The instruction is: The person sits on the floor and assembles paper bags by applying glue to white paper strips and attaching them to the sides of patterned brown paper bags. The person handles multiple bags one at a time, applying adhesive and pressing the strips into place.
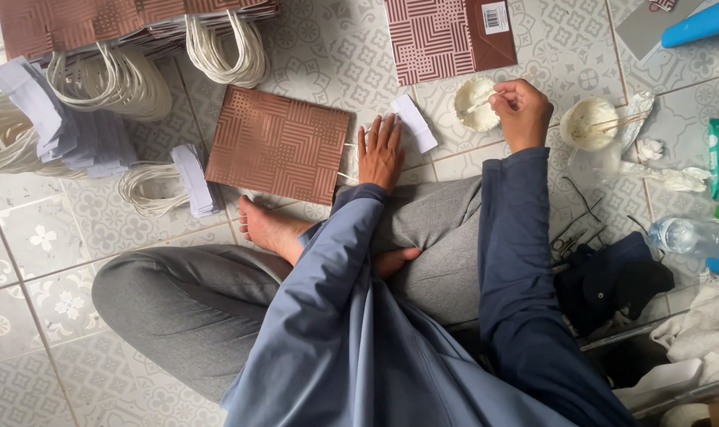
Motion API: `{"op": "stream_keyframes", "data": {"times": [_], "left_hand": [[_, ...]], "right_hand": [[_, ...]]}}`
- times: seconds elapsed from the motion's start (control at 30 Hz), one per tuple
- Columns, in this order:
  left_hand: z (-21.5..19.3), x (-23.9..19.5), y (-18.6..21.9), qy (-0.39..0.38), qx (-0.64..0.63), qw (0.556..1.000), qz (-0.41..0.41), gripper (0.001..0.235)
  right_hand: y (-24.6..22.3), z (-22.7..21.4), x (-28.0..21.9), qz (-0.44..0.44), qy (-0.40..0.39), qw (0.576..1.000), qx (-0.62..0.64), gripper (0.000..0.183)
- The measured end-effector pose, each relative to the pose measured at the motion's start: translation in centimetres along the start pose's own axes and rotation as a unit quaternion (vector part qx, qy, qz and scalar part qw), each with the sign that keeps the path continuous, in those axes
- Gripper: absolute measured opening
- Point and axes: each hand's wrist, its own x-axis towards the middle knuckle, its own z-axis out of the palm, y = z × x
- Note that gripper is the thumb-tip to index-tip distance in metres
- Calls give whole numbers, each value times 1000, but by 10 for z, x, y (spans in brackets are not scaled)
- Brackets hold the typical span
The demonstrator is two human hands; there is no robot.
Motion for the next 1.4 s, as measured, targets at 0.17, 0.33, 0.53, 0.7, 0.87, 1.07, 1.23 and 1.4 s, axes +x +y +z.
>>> {"op": "stream_keyframes", "data": {"times": [0.17, 0.33, 0.53, 0.7, 0.87, 1.07, 1.23, 1.4], "left_hand": [[-4, -7, -9, 41, -6, 998, 46, 45], [-20, -7, -8, 41, -57, 996, 63, 31], [-24, -9, -8, 11, -60, 996, 69, 25], [-19, -10, -8, 49, -50, 995, 77, 25], [-7, -10, -7, 60, -52, 995, 58, 25], [0, -9, -6, 84, -56, 994, 33, 22], [1, -8, -6, 80, -62, 994, 32, 22], [1, -10, -5, 77, -59, 995, 30, 21]], "right_hand": [[-5, -4, 2, -75, 70, 995, -14, 6], [-33, -5, -1, -101, 156, 982, 4, 6], [-59, 36, 0, -137, 15, 990, 19, 4], [-65, 79, 11, -203, -70, 976, -42, 3], [-47, 88, 11, -184, -104, 974, -86, 4], [-40, 75, 0, -162, -144, 969, -119, 6], [-38, 97, 15, -186, -113, 969, -119, 5], [-54, 104, 18, -208, -76, 971, -89, 6]]}}
